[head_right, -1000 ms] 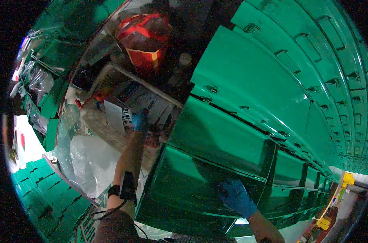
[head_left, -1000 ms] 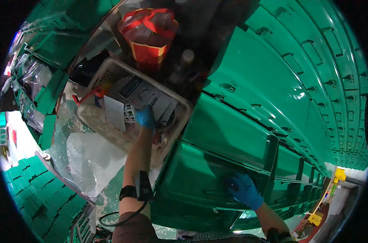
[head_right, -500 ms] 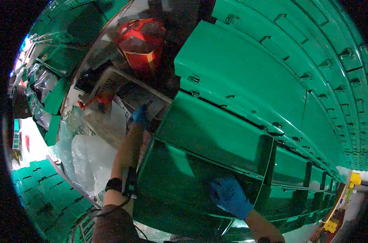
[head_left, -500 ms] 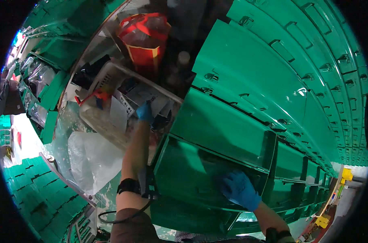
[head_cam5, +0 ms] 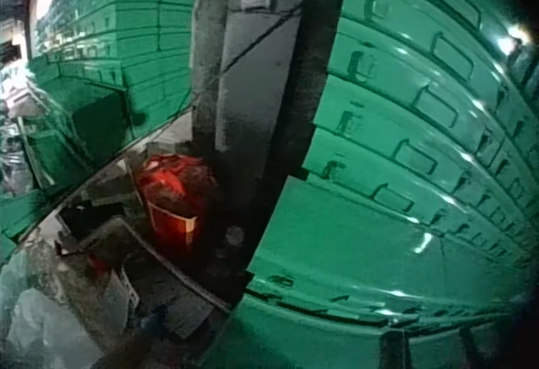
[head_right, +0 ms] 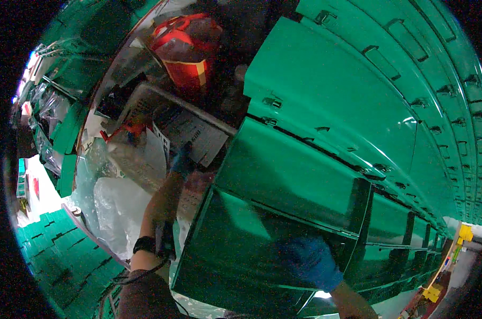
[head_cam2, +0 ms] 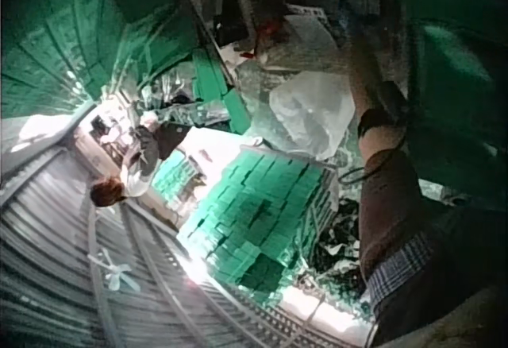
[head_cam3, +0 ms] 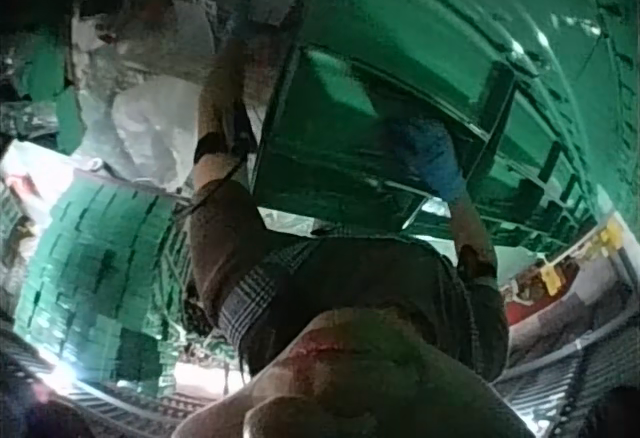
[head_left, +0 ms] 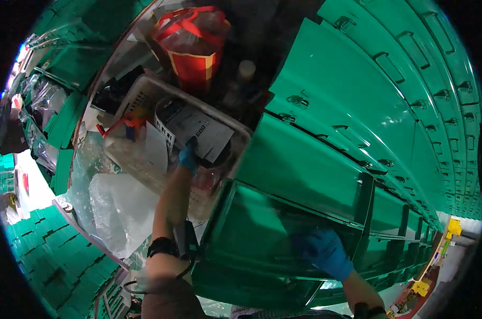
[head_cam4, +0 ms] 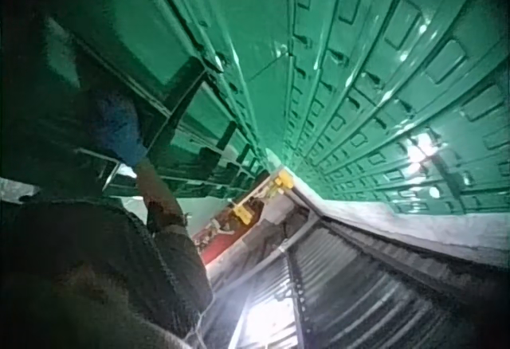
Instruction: Organizing and stacking green plastic bins in a warehouse setting.
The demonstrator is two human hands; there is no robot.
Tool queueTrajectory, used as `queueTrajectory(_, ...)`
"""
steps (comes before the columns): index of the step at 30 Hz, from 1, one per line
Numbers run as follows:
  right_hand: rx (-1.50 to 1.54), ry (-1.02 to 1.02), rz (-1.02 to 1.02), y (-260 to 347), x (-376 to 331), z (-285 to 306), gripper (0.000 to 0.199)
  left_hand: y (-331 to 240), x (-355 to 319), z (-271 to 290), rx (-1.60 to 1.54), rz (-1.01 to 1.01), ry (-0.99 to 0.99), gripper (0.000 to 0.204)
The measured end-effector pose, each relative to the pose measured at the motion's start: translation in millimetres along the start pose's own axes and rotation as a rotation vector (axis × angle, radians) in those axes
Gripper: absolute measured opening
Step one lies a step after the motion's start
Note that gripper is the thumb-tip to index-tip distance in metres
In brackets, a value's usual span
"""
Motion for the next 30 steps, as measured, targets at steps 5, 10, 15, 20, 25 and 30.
queueTrajectory(5, -0.083, -0.148, -0.006, -8.6, -11.0, -8.6, 0.037, -0.1, 10.5, -27.0, 0.190, -0.079, 0.009, 0.037)
queueTrajectory(10, -0.081, -0.194, 0.034, -3.3, -11.2, -11.2, 0.035, 1.6, 68.0, 50.8, 0.087, 0.075, 0.024, 0.040)
queueTrajectory(15, -0.091, -0.130, -0.058, -13.7, -12.3, -13.5, 0.037, 43.2, 62.6, -5.9, 0.008, 0.094, 0.044, 0.044)
queueTrajectory(20, -0.046, -0.109, -0.015, -0.3, -8.1, -4.2, 0.039, 35.9, 78.2, 22.6, -0.047, 0.047, 0.069, 0.041)
queueTrajectory(25, -0.076, -0.204, -0.023, -7.0, -12.0, -8.4, 0.038, 50.9, 90.2, 26.1, 0.058, 0.044, -0.014, 0.036)
queueTrajectory(30, -0.041, -0.109, -0.085, -10.2, -8.8, -11.9, 0.041, 53.7, 74.4, 17.8, 0.108, 0.184, -0.155, 0.041)
Point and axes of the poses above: each hand's wrist, its own x-axis towards the middle knuckle, its own z-axis out of the back of the hand, y = z × x, the point moved 6 cm from there along x, towards the middle knuckle, and after that the axes turned 4 degrees about y, right-handed, at the moved point
